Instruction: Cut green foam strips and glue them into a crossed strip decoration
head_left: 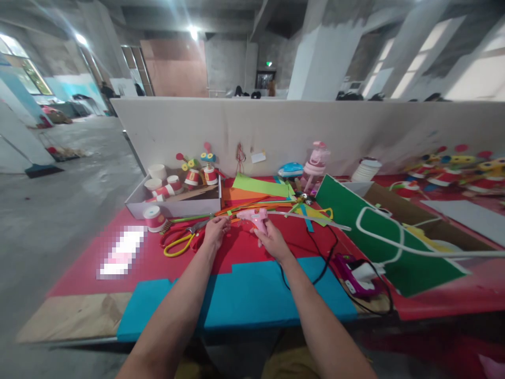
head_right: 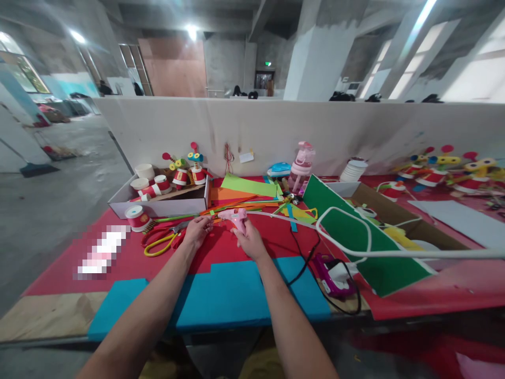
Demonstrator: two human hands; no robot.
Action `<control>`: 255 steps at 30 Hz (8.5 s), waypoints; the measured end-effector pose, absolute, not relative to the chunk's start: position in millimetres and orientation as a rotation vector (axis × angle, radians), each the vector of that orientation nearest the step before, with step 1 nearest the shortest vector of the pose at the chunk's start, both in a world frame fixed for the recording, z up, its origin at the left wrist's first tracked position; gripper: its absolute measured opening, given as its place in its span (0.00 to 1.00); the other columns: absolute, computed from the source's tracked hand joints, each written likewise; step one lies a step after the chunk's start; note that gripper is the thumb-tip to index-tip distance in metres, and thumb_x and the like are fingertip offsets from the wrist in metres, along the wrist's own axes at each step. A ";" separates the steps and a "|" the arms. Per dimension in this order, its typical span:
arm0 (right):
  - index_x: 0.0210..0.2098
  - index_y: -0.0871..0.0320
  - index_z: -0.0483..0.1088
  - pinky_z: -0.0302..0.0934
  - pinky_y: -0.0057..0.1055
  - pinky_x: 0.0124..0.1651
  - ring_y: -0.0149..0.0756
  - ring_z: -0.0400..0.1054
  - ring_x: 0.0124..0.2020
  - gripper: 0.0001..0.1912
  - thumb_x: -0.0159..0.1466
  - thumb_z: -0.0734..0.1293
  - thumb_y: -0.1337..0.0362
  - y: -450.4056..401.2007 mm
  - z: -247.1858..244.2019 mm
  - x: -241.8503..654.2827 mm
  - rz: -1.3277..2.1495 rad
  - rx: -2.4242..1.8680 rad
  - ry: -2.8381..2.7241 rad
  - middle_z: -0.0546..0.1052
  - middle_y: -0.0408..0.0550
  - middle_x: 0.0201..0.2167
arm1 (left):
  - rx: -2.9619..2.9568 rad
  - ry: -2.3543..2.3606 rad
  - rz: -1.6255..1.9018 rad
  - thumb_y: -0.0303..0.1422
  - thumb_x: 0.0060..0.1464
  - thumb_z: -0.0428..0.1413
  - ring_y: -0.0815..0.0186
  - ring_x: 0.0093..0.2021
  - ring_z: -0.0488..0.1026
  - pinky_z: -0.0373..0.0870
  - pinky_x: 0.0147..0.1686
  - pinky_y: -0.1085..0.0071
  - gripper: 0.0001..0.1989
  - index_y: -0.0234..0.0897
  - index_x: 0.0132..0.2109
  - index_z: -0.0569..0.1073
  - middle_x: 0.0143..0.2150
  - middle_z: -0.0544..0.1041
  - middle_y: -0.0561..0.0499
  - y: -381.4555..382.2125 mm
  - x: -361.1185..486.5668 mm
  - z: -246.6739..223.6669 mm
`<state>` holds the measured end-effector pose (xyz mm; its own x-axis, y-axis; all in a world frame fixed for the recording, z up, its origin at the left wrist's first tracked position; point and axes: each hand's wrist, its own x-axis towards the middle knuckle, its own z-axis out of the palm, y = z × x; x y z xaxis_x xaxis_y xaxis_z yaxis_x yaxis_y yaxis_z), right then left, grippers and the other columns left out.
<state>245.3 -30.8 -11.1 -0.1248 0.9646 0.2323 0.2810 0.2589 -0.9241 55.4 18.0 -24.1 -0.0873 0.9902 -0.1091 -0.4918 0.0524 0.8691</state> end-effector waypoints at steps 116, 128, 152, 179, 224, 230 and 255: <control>0.29 0.60 0.72 0.70 0.35 0.38 0.33 0.73 0.27 0.15 0.45 0.76 0.60 3.5 -37.8 172.5 1.439 -0.729 -0.670 0.78 0.45 0.26 | 0.800 0.850 1.360 0.32 0.33 0.68 0.70 0.23 0.71 0.66 0.24 0.74 0.20 0.32 0.38 0.76 0.28 0.76 0.51 14.2 66.2 -31.6; 0.28 0.60 0.70 0.70 0.36 0.41 0.33 0.73 0.29 0.14 0.46 0.75 0.62 4.4 -37.3 176.0 1.450 -0.784 -0.654 0.76 0.44 0.25 | 1.026 0.986 1.502 0.30 0.34 0.67 0.69 0.29 0.73 0.68 0.34 0.71 0.12 0.34 0.31 0.78 0.28 0.78 0.52 16.9 64.2 -33.5; 0.25 0.58 0.68 0.67 0.31 0.35 0.33 0.72 0.27 0.12 0.45 0.74 0.62 1.2 -29.9 185.8 1.480 -0.788 -0.669 0.75 0.42 0.22 | 2.347 1.209 1.446 0.25 0.53 0.53 0.64 0.38 0.75 0.71 0.41 0.68 0.10 0.39 0.40 0.77 0.37 0.80 0.47 8.9 51.9 -20.5; 0.29 0.58 0.69 0.65 0.30 0.35 0.31 0.69 0.27 0.14 0.46 0.74 0.58 -1.5 -26.1 187.4 1.375 -0.814 -0.788 0.75 0.40 0.24 | 2.116 1.162 1.382 0.27 0.52 0.54 0.61 0.40 0.75 0.69 0.44 0.66 0.11 0.39 0.41 0.78 0.39 0.80 0.46 4.7 55.4 -17.0; 0.29 0.56 0.74 0.63 0.30 0.34 0.35 0.69 0.28 0.08 0.55 0.67 0.58 1.7 -33.3 187.5 0.921 -1.036 -1.128 0.77 0.44 0.27 | 1.139 0.948 1.417 0.37 0.41 0.64 0.71 0.28 0.70 0.66 0.32 0.74 0.16 0.33 0.38 0.78 0.30 0.77 0.50 8.7 69.8 -29.9; 0.28 0.55 0.70 0.62 0.31 0.36 0.37 0.69 0.31 0.04 0.57 0.64 0.63 2.2 -29.1 190.8 0.702 -1.124 -1.334 0.76 0.45 0.27 | 1.175 0.934 1.370 0.38 0.40 0.65 0.72 0.26 0.69 0.65 0.31 0.75 0.16 0.31 0.36 0.77 0.29 0.76 0.50 7.2 69.9 -25.0; 0.32 0.58 0.75 0.67 0.34 0.38 0.37 0.72 0.33 0.13 0.50 0.71 0.56 5.8 -36.0 183.2 1.118 -0.922 -0.920 0.79 0.47 0.30 | 0.916 0.757 1.334 0.37 0.42 0.65 0.73 0.27 0.70 0.66 0.32 0.75 0.14 0.32 0.32 0.75 0.26 0.74 0.52 4.1 72.9 -22.8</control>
